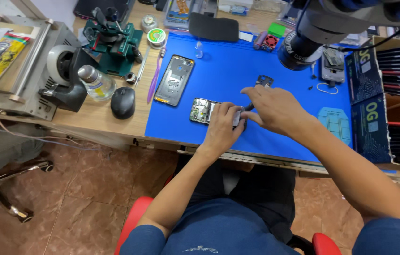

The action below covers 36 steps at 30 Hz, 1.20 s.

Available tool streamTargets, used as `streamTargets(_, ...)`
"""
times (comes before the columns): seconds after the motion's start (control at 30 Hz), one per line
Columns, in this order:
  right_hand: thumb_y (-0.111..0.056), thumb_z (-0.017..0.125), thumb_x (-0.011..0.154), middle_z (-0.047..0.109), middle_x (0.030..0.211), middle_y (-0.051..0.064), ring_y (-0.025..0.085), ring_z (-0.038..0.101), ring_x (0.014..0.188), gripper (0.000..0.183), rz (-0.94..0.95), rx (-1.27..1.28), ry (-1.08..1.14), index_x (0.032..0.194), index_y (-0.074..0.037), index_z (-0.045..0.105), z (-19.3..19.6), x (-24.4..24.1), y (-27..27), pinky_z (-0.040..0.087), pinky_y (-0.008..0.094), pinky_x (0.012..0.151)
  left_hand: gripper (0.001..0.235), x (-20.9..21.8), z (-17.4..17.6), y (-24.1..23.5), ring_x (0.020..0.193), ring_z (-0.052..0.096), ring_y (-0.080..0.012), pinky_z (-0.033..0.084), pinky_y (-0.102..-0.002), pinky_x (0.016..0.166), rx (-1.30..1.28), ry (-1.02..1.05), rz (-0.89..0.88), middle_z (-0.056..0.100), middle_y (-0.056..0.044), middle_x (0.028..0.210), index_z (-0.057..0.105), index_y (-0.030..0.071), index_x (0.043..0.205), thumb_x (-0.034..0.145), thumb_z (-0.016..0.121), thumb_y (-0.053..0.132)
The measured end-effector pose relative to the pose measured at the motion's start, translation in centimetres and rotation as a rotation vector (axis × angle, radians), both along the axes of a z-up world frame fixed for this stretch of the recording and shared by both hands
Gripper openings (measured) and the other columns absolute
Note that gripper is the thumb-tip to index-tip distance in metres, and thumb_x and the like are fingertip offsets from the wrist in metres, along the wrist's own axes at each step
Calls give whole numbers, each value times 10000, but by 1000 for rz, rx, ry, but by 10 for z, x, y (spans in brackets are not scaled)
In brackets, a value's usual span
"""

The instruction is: The person disassembles a smartphone on a blue mat, using a screwdriver to remove screws and a plastic pry tool to separate the screen assembly from the chassis. They handle the battery, internal components, and a small blue box while working.

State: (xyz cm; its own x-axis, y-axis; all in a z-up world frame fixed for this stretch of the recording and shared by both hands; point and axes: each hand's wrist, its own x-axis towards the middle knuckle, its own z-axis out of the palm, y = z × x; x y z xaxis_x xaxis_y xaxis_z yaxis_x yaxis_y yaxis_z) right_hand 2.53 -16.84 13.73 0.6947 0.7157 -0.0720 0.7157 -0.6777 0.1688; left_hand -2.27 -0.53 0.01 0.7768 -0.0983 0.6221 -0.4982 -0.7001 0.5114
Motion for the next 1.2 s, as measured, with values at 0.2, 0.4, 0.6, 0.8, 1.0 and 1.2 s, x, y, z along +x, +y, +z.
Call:
streamTargets(0.2, -411, 649, 1005, 623, 1082, 82, 246, 701, 951, 538, -10, 14, 86, 1425, -89, 552, 9, -1, 1, 622, 365, 752, 176, 8, 1, 3, 916, 486, -223, 459, -380, 824, 35, 75, -46, 439, -29, 1015, 629, 70, 1017, 927, 760, 146)
streamTargets(0.4, -266, 627, 1028, 624, 1153, 135, 330, 710, 991, 438, -114, 122, 324, 1416, -79, 549, 37, -14, 1, 629, 468, 763, 189, 23, -14, 4, 858, 508, -246, 471, -383, 768, 95, 87, -54, 429, -25, 951, 626, 108, 935, 886, 809, 109)
streamTargets(0.6, -292, 583, 1071, 683, 1057, 107, 340, 728, 972, 254, -273, 272, 333, 1244, -116, 641, 30, 0, -21, 608, 479, 758, 178, 34, -21, -1, 822, 540, -210, 485, -360, 698, 239, 71, -11, 471, -25, 902, 662, 112, 885, 884, 833, 161)
streamTargets(0.8, -276, 566, 1075, 706, 1035, 89, 302, 726, 913, 215, -314, 291, 336, 1206, -141, 671, 18, 5, -22, 590, 446, 760, 171, 39, -21, -1, 829, 549, -193, 477, -332, 649, 451, 40, -26, 470, -32, 904, 623, 111, 892, 957, 748, 207)
streamTargets(1.0, -269, 572, 1071, 717, 1033, 87, 289, 731, 896, 211, -309, 260, 332, 1194, -132, 674, 11, 10, -20, 587, 434, 741, 179, 48, -30, 3, 809, 565, -201, 478, -328, 633, 444, 21, -84, 457, -20, 882, 593, 122, 867, 930, 729, 219)
streamTargets(1.2, -268, 572, 1074, 708, 1020, 102, 296, 724, 895, 211, -309, 270, 342, 1189, -117, 665, 17, 9, -21, 589, 437, 758, 113, 53, -21, 13, 778, 629, -280, 537, -370, 633, 315, 84, -220, 504, -69, 867, 622, 82, 858, 872, 721, 136)
